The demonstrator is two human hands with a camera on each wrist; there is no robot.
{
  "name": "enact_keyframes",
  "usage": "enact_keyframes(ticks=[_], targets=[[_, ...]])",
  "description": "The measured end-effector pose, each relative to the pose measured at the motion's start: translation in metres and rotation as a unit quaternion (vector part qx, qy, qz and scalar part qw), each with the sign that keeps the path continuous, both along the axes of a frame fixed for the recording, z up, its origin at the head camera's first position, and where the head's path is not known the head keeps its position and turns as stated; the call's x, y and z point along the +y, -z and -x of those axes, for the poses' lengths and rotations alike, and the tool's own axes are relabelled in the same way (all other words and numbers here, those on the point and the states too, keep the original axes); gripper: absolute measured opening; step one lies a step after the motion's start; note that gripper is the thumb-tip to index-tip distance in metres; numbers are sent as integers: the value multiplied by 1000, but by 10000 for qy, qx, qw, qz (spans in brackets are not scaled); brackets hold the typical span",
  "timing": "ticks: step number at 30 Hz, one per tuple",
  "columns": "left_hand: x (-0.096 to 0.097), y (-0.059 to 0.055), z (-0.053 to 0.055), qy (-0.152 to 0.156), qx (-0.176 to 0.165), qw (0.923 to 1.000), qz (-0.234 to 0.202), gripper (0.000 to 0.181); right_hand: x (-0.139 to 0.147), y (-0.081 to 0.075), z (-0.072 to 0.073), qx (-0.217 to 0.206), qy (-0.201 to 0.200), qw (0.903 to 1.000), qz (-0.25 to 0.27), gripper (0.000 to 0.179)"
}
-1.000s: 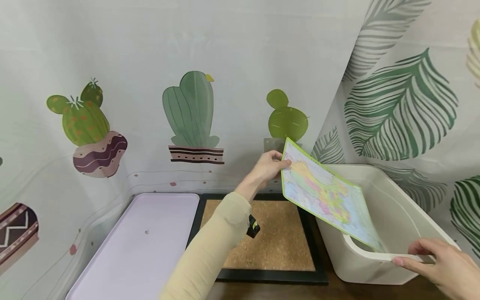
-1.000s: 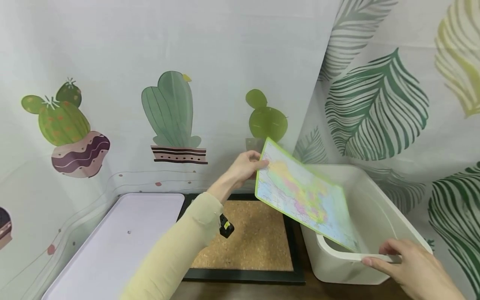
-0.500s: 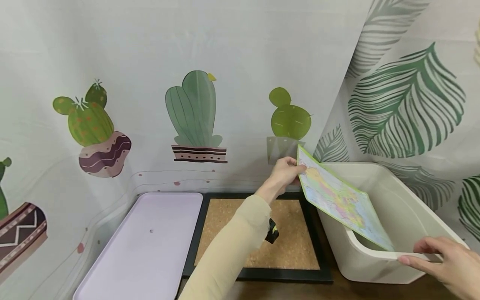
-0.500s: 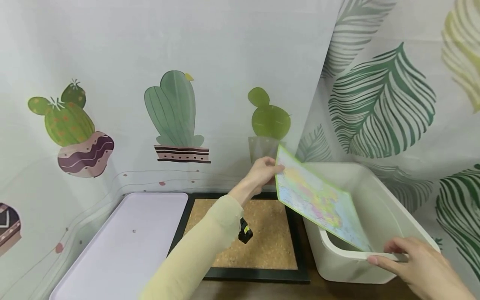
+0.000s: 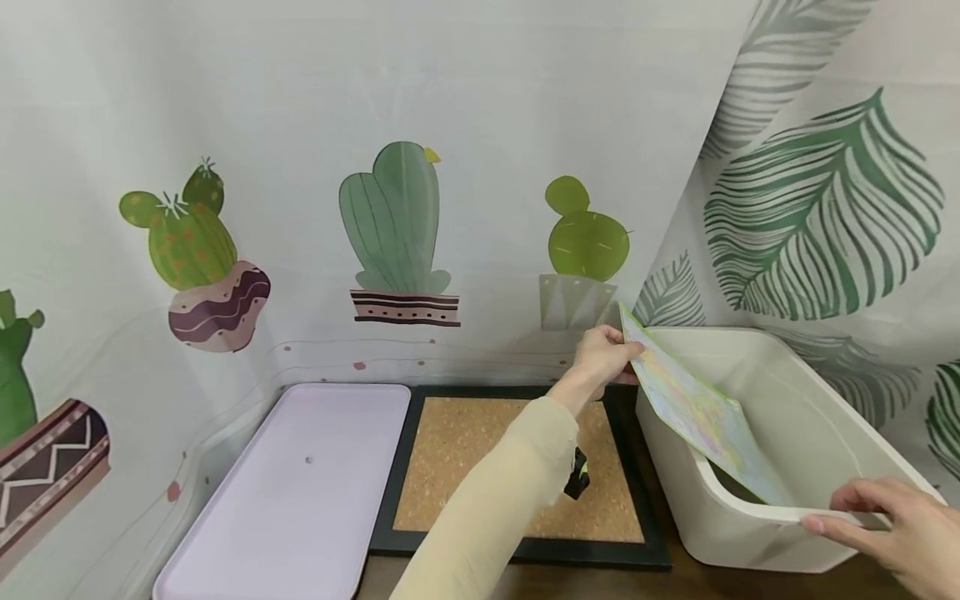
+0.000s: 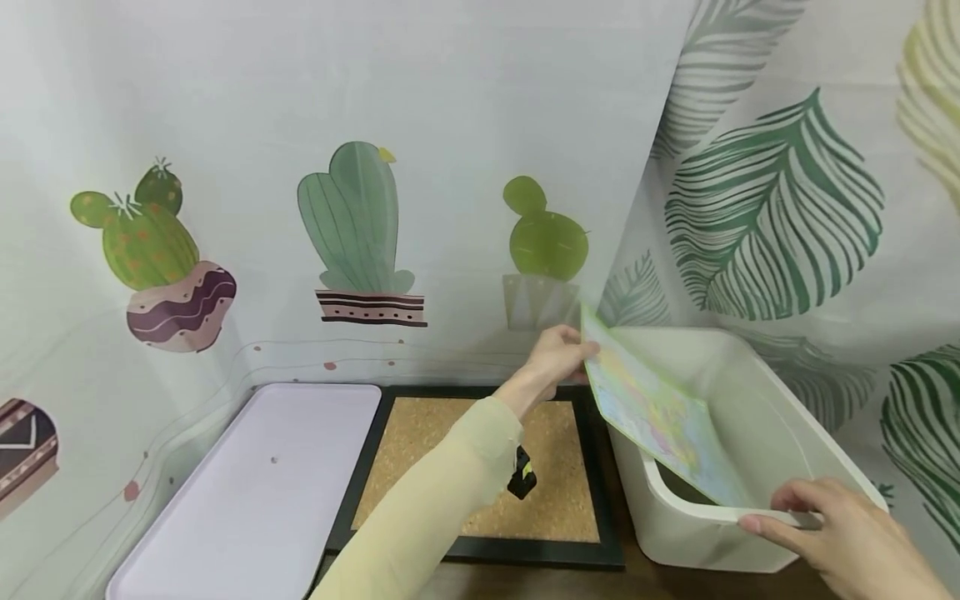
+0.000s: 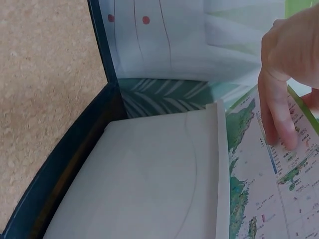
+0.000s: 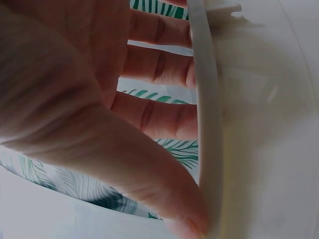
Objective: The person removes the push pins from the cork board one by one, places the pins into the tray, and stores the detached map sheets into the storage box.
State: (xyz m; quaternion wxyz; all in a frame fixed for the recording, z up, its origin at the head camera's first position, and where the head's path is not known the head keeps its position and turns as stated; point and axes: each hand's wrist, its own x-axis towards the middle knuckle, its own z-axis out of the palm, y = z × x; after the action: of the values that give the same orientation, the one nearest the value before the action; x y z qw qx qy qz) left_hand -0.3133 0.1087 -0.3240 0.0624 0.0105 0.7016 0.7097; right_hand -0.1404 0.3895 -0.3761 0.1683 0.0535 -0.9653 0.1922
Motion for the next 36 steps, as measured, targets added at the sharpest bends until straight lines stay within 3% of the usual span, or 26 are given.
enact_keyframes(ticks=[8,16,31,36], targets=[[9,2,-4,-107,-112,9998,-132,14,-2,-1,2,-294,166,9993,-135,33],[14,2,-5,50,-161,9998,-47,16,-6,1,1,-292,353,9989,-110,35],[21,4,-6,249,-342,9989,-201,20,-2,2,4,-191,19,9996,220,29],[22,3,-6,295,-336,9989,146,27,-2,3,6,-331,36,9993,176,29]])
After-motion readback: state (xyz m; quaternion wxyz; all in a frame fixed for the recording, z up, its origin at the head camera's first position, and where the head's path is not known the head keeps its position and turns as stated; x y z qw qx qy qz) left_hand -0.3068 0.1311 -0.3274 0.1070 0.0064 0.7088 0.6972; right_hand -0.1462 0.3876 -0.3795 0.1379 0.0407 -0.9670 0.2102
